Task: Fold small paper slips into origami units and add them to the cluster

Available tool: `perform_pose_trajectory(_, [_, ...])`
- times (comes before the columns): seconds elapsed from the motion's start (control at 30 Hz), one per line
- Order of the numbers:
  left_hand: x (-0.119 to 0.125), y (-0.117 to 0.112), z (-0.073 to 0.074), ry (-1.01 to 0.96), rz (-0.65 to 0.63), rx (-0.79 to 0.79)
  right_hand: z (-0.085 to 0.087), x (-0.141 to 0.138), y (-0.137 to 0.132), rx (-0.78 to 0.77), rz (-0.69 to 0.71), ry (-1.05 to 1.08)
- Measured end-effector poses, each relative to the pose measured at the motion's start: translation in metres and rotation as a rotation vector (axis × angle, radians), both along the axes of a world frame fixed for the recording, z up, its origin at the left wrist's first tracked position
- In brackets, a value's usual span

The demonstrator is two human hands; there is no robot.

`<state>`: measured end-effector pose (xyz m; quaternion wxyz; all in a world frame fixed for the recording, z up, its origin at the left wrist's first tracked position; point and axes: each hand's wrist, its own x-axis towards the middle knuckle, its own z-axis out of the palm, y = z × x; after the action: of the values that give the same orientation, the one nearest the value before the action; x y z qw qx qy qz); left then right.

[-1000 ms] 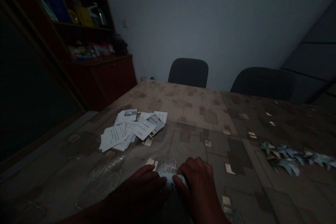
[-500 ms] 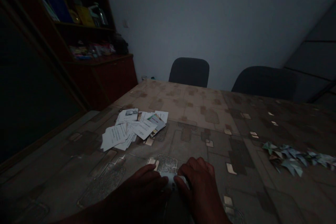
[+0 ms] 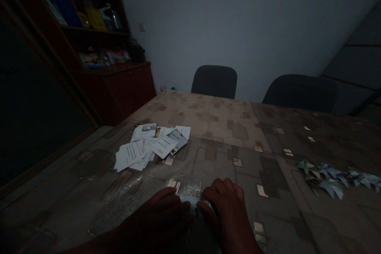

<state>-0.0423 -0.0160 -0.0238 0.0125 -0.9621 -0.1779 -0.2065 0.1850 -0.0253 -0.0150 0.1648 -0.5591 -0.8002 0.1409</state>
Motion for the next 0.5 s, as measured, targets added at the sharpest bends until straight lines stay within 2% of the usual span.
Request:
perform_pose_trajectory(0.23, [-0.0003, 0.0006, -0.0043, 0.01, 0.011, -0.027, 0.0018, -0.0017, 0.0013, -0.022, -0.035, 0.008])
perform_pose_trajectory(0.5, [0.0011, 0.0004, 0.0021, 0.007, 0.027, -0.012, -0.0045, -0.0019, 0.0007, 0.001, -0.059, 0.02])
